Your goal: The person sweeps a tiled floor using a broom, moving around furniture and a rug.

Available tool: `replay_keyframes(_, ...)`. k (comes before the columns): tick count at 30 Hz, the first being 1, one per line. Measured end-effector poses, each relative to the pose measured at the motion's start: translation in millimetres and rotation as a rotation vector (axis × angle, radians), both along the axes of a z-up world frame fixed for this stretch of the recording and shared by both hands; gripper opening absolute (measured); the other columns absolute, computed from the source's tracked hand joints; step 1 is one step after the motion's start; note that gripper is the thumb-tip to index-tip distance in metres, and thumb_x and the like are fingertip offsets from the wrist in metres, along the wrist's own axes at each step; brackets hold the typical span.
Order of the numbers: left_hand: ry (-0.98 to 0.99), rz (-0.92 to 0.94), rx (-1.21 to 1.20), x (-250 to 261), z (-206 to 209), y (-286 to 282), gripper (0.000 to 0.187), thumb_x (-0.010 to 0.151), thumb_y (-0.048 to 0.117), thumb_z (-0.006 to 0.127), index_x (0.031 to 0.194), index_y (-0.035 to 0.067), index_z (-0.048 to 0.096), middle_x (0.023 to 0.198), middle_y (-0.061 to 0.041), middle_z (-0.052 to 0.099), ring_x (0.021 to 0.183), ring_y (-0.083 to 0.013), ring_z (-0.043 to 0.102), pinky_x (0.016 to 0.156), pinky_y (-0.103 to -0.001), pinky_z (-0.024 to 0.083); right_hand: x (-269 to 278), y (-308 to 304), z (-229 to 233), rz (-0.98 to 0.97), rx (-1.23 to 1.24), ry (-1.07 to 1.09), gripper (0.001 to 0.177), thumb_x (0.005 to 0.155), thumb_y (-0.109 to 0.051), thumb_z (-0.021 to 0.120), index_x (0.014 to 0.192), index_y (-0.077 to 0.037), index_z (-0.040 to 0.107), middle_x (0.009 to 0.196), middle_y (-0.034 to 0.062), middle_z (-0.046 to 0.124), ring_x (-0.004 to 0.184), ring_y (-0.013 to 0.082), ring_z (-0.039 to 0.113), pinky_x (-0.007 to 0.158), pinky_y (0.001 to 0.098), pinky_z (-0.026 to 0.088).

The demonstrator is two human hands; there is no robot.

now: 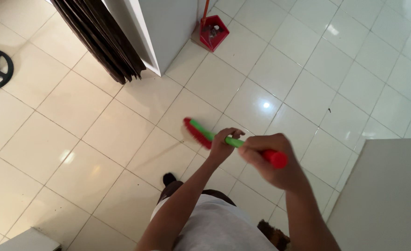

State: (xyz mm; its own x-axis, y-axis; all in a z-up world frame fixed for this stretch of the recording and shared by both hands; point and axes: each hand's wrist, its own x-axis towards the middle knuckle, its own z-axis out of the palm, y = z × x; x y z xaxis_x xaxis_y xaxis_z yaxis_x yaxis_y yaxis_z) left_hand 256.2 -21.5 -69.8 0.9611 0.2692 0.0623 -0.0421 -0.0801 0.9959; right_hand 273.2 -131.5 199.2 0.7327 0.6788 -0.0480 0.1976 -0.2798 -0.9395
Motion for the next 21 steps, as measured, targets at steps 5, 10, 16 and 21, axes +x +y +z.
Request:
replay_keyframes(5,0.028,-0.165,-0.118,26,21,18,0.011,0.091,-0.002,0.063,0.1,0.0,0.068,0.087,-0.012,0.068,0.084,-0.0205,0.064,0.077,-0.034,0.053,-7,23,21,-0.042,-0.056,-0.178,0.029,0.089,-0.007,0.069,0.064,-0.002,0.057,0.053,-0.0021,0.05,0.045,0.0059,0.041,0.044,0.0281,0.034)
replay_keyframes(10,-0.005,-0.251,0.025,36,77,45,0.005,0.089,0.0,0.063,0.094,0.002,0.066,0.081,-0.01,0.072,0.075,-0.0226,0.068,0.071,-0.033,0.053,-2,17,48,-0.194,0.12,-0.103,0.014,0.086,0.0,0.06,0.073,0.003,0.062,0.061,0.0039,0.057,0.051,0.0132,0.043,0.046,0.0296,0.035)
replay_keyframes(16,0.226,-0.321,0.329,33,98,119,0.017,0.097,0.026,0.07,0.097,0.01,0.071,0.065,-0.016,0.065,0.061,-0.0354,0.064,0.062,-0.041,0.051,31,30,28,-0.147,0.625,0.036,0.048,0.105,-0.007,0.046,0.06,-0.012,0.033,0.053,0.0019,0.042,0.049,0.0145,0.038,0.057,0.0333,0.041)
replay_keyframes(21,0.252,-0.239,0.585,28,9,224,0.015,0.094,0.03,0.069,0.096,0.015,0.073,0.074,-0.014,0.071,0.069,-0.0388,0.067,0.063,-0.05,0.053,80,111,-59,-0.335,0.699,0.488,0.046,0.107,-0.011,0.051,0.063,-0.012,0.038,0.056,-0.0003,0.035,0.057,0.016,0.036,0.071,0.0396,0.042)
